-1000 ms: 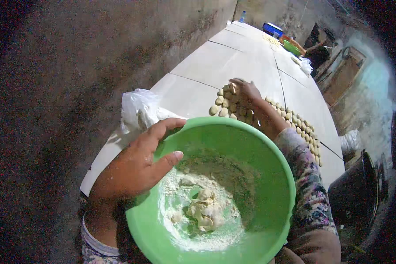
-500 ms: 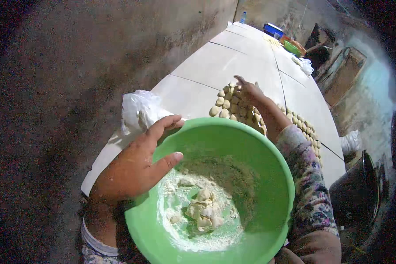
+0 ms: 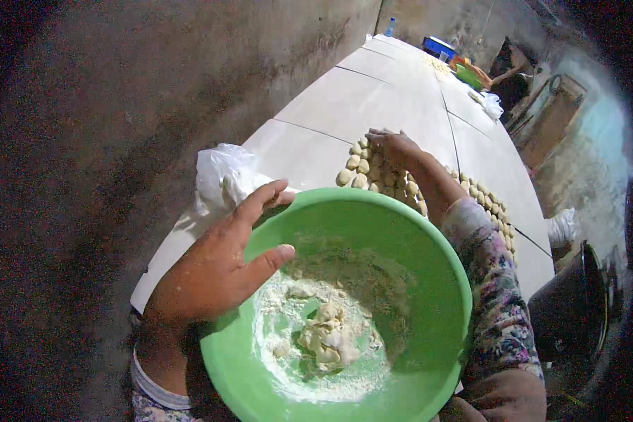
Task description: The person uses their hands to mix dough in a green plastic bowl and then pinches off small pieces to roll into balls and place on the table.
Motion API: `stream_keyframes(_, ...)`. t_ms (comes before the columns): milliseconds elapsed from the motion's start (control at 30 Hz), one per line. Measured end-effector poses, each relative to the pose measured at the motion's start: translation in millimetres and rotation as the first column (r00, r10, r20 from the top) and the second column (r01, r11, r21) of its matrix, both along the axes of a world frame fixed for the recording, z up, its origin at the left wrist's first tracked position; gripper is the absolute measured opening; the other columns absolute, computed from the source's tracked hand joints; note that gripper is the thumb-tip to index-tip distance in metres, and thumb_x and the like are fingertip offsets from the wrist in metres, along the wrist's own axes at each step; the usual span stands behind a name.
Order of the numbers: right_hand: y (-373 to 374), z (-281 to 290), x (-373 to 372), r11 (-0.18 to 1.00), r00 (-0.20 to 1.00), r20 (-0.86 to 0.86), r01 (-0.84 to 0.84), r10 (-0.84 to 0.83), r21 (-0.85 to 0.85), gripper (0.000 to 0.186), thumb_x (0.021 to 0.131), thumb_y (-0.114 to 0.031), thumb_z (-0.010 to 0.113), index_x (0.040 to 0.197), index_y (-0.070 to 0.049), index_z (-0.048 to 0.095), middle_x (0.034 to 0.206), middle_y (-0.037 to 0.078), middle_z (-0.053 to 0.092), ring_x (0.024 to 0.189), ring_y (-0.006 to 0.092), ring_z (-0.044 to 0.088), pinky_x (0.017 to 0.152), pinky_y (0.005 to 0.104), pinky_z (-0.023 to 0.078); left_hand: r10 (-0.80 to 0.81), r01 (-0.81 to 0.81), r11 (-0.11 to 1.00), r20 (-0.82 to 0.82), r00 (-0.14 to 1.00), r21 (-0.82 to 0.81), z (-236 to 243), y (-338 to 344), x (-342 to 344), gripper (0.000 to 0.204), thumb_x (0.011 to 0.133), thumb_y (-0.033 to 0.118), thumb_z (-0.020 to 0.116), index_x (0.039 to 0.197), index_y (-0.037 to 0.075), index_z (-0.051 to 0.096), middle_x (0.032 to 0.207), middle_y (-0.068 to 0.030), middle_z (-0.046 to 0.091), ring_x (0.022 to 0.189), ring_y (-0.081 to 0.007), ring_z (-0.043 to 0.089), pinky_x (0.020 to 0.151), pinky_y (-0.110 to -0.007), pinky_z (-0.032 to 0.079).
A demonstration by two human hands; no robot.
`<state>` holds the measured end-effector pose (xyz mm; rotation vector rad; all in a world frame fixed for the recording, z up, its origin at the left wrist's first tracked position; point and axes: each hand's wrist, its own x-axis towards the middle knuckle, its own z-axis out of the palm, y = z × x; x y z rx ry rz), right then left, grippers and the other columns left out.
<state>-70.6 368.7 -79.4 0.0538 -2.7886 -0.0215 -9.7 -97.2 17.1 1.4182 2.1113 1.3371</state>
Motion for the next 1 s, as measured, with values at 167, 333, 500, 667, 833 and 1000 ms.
stream_keyframes(167,-23,5,4,0.764,0.955,0.287,0.243,-0.079,-0.597,0.032,0.08,-0.013,0.056,0.111,-0.01,0.056,0.106,0.009,0.062,0.092,0.0265,0.057,0.085,0.0337,0.044,0.04,-0.039,0.998,0.014,0.999,-0.051,2,-5,0,0.064,0.085,0.014,0.058,0.139,0.005,0.025,0.132,-0.0199,0.045,0.125,-0.0314,0.042,0.104,-0.039,0.03)
stream_keyframes(333,26,-5,8,0.989,0.99,-0.068,-0.125,0.12,-0.081,0.039,0.081,-0.015,0.058,0.119,-0.011,0.054,0.114,0.011,0.06,0.105,0.029,0.056,0.098,0.0423,0.037,-0.005,0.006,1.0,-0.06,0.998,0.016,3,0,3,0.062,0.087,0.014,0.057,0.138,0.001,0.024,0.129,-0.0219,0.046,0.122,-0.034,0.044,0.102,-0.039,0.032)
stream_keyframes(500,-26,26,16,0.834,0.873,0.085,0.485,-0.481,-0.264,0.032,0.089,-0.026,0.048,0.115,-0.009,0.05,0.097,0.007,0.062,0.099,0.0258,0.058,0.1,0.0594,0.026,0.001,-0.003,0.999,-0.045,0.999,-0.037,4,0,3,0.064,0.086,0.014,0.058,0.138,0.0,0.024,0.129,-0.0224,0.046,0.122,-0.034,0.043,0.103,-0.039,0.031)
stream_keyframes(667,13,0,5,0.384,0.953,0.159,0.251,-0.256,-0.888,0.048,0.093,-0.031,0.041,0.137,-0.017,0.029,0.101,0.009,0.064,0.107,0.0276,0.056,0.101,0.0667,0.006,-0.002,0.001,1.0,-0.065,0.998,-0.02,2,0,5,0.065,0.086,0.014,0.058,0.138,0.0,0.023,0.13,-0.0224,0.045,0.123,-0.0338,0.043,0.103,-0.039,0.031)
stream_keyframes(833,-14,-6,6,0.873,0.924,0.176,0.378,-0.338,-0.308,0.069,0.083,-0.01,0.046,0.144,-0.022,0.015,0.133,0.007,0.049,0.123,0.0313,0.045,0.091,0.0766,-0.001,0.002,-0.002,1.0,-0.021,1.0,-0.009,-2,-2,4,0.065,0.086,0.014,0.058,0.138,0.0,0.023,0.13,-0.0222,0.044,0.122,-0.0336,0.043,0.103,-0.039,0.03)
stream_keyframes(1000,-15,-5,-5,0.871,0.953,0.266,0.252,-0.146,-0.422,0.097,0.068,0.002,0.05,0.146,-0.026,0.0,0.135,0.006,0.047,0.124,0.0326,0.043,0.095,0.0734,-0.007,0.029,-0.034,0.998,-0.094,0.995,-0.052,2,-8,6,0.065,0.085,0.014,0.059,0.138,0.002,0.023,0.13,-0.0216,0.045,0.122,-0.034,0.043,0.103,-0.04,0.031)
